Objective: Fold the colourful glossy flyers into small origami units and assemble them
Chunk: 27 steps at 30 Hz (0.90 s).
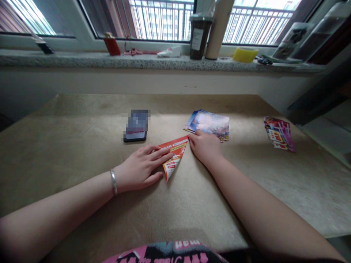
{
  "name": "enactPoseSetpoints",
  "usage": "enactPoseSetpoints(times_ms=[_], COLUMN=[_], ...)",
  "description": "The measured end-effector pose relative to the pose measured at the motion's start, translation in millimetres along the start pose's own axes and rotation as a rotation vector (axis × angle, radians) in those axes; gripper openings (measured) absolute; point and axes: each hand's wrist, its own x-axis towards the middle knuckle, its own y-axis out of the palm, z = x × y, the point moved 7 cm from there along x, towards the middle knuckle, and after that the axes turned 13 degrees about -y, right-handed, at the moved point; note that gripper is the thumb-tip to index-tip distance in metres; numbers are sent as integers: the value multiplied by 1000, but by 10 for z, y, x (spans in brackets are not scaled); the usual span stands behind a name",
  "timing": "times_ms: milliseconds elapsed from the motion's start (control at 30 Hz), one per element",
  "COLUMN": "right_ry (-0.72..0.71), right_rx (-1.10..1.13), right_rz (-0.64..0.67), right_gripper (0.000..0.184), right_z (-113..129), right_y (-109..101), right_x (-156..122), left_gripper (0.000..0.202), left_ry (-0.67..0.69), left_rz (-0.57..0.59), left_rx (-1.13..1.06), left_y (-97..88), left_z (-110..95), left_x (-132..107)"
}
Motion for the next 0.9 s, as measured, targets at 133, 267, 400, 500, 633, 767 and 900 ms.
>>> enactPoseSetpoints(times_ms=[133, 267, 400, 500, 633, 767, 900], right_ry=[8, 12, -6, -42, -146, -317, -475], right_rx=[-5, -8, 0, -4, 28, 139, 250], right_rz=[5, -15, -41, -37, -18, -68, -107], right_gripper=[34, 35, 33, 32, 32, 29, 26], right_z=[-20, -26, -7, 37, 129, 228, 309], right_y=[9, 15, -10, -49, -72, -91, -133], right_x=[4, 22, 33, 27, -3, -59, -120], left_gripper=[56, 56, 56, 55, 56, 56, 56], left_ry=[5, 8, 3, 6, 2, -2, -5], left_rz=[-4, -11, -8, -11, -1, 11, 19], left_rx=[-3, -5, 3, 10, 13, 16, 23], left_y=[2, -6, -13, -19, -8, 10, 30], left_z=[1, 2, 14, 20, 26, 25, 30], left_x=[-10, -24, -31, -30, -20, -7, 5])
